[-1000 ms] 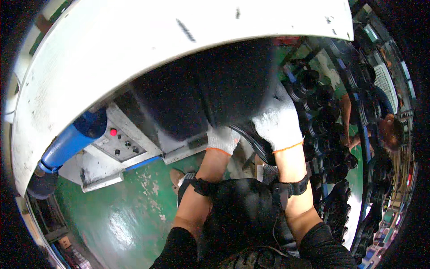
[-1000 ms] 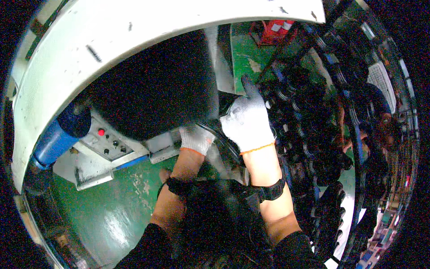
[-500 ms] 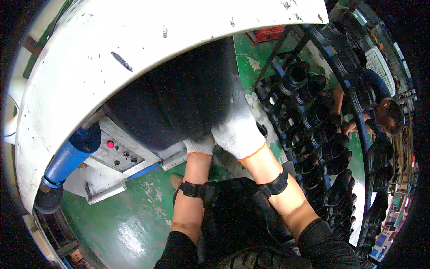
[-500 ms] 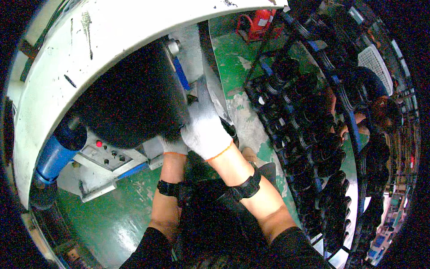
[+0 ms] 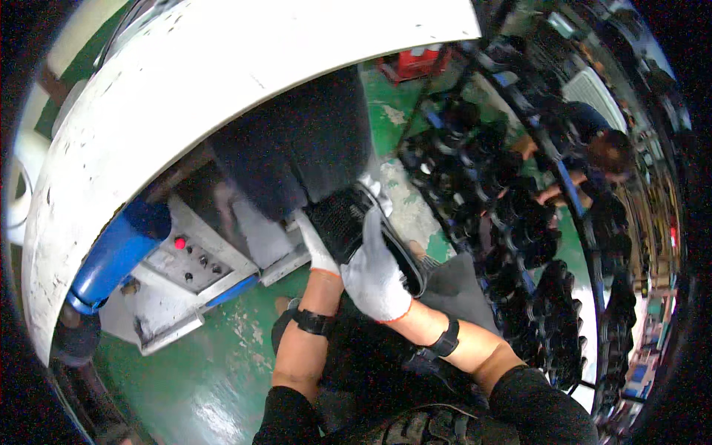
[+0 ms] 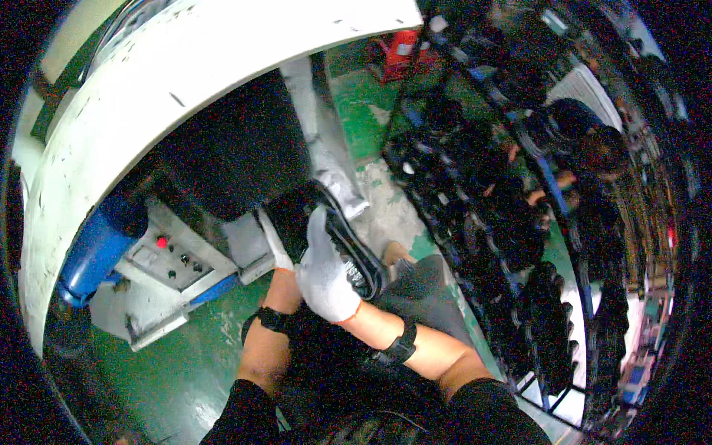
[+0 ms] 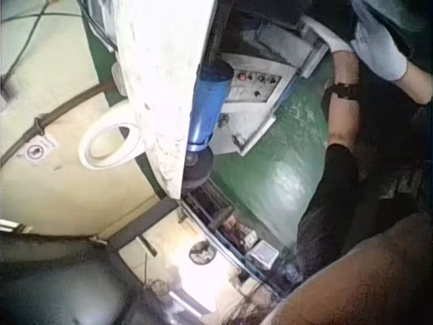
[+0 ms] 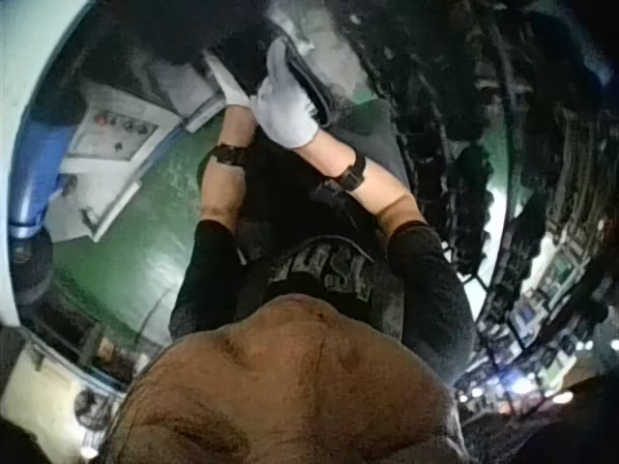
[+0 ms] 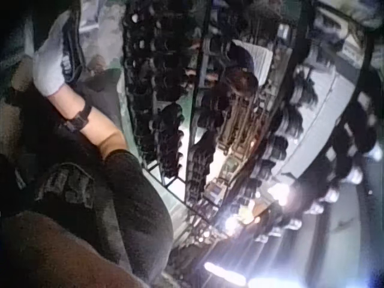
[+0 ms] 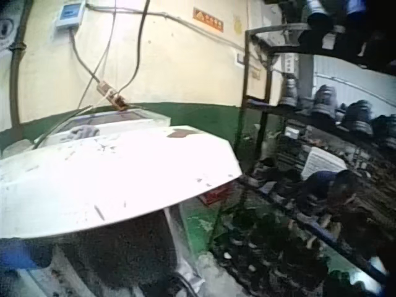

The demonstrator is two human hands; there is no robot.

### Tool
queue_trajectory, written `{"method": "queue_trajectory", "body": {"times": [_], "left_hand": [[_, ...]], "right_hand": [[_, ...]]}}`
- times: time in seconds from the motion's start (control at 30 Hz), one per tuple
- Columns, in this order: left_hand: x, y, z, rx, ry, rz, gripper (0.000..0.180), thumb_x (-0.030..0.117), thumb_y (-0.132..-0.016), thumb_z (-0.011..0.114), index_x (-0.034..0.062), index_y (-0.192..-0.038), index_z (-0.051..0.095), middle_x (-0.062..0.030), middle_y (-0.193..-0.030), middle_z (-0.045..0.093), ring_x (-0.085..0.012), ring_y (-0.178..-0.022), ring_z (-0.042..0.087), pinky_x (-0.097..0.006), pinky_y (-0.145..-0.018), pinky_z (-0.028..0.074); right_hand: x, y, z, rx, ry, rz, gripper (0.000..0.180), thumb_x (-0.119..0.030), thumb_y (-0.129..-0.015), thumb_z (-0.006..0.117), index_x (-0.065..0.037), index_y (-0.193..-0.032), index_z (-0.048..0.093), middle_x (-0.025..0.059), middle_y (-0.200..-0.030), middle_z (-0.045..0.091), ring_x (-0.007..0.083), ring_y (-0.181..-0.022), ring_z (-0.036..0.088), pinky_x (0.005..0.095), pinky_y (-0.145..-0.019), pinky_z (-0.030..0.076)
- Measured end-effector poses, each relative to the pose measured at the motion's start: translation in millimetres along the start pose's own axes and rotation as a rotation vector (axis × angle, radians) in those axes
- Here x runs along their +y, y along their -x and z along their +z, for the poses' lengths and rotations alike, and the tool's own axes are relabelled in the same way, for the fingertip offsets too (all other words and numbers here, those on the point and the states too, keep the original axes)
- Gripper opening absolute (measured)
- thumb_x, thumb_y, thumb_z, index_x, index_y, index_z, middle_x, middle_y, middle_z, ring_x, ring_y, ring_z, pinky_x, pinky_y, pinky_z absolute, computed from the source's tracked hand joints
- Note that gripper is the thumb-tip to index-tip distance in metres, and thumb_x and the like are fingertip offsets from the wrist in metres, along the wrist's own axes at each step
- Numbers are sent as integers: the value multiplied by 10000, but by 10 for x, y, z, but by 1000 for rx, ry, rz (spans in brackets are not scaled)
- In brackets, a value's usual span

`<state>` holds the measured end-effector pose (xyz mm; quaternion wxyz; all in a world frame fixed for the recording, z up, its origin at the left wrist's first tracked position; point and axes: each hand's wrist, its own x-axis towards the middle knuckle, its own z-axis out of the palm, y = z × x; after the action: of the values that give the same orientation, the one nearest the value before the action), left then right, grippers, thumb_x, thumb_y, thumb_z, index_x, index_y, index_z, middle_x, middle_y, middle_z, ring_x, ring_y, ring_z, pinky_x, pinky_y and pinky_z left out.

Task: Polishing black leather shoes using a rotary buffer machine and placing them on a rack.

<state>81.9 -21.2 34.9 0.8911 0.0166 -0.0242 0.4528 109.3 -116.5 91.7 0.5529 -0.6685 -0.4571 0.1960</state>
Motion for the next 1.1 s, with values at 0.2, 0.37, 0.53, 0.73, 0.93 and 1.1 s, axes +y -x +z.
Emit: {"method": "queue_trajectory", "body": {"times": [0.2, 0.37, 0.53, 0.73, 0.93, 1.1], "left_hand": [[223, 72, -209, 291, -390, 34, 485, 360, -1032, 385, 17, -1371, 436, -58, -1362, 473, -189, -1189, 464, -295, -1093, 316], [-227, 356, 381, -30, -124, -425, 772, 627, -926, 430, 45, -1431, 377, -119, -1399, 471, -308, -1239, 479, -423, -1092, 348], [-477, 344, 199, -100, -310, -633, 778, 662, -914, 399, 180, -1509, 260, -166, -1535, 272, -385, -1330, 379, -522, -1093, 330], [-527, 444, 234, 226, -391, -554, 819, 693, -900, 381, 153, -1504, 264, -178, -1542, 272, -354, -1329, 412, -531, -942, 459], [-625, 470, -213, 136, -334, -636, 846, 664, -913, 383, 76, -1500, 226, -211, -1563, 179, -367, -1410, 289, -547, -939, 475], [-457, 411, 9, 219, -413, -552, 967, 672, -900, 417, 117, -1520, -76, -166, -1583, 131, -394, -1358, 374, -484, -993, 444]], "right_hand": [[-325, 264, -358, -345, 191, 350, 399, -266, -967, 530, 29, -1235, 541, 193, -1011, 662, 263, -830, 637, 377, -752, 503], [-495, 403, -924, 42, -580, 669, 485, -401, -1004, 444, -38, -1314, 532, 75, -1120, 655, 128, -990, 573, 290, -869, 459], [-600, 331, -1751, 525, -257, 269, 464, -298, -1001, 459, -58, -1396, 425, 64, -1121, 619, 152, -990, 545, 307, -872, 456], [-802, -652, -3116, 1007, -1215, -91, 494, -340, -979, 511, -107, -1402, 410, 79, -1351, 507, 230, -1217, 467, 417, -1091, 316], [-202, -1076, -4560, 707, -1021, 236, 351, -254, -965, 459, -83, -1271, 469, 98, -1093, 620, 239, -1068, 560, 400, -948, 446], [-370, -630, -4912, 459, 260, 163, 565, -267, -907, 542, -26, -1393, 386, 215, -1130, 604, 282, -1024, 622, 414, -872, 517]]}}
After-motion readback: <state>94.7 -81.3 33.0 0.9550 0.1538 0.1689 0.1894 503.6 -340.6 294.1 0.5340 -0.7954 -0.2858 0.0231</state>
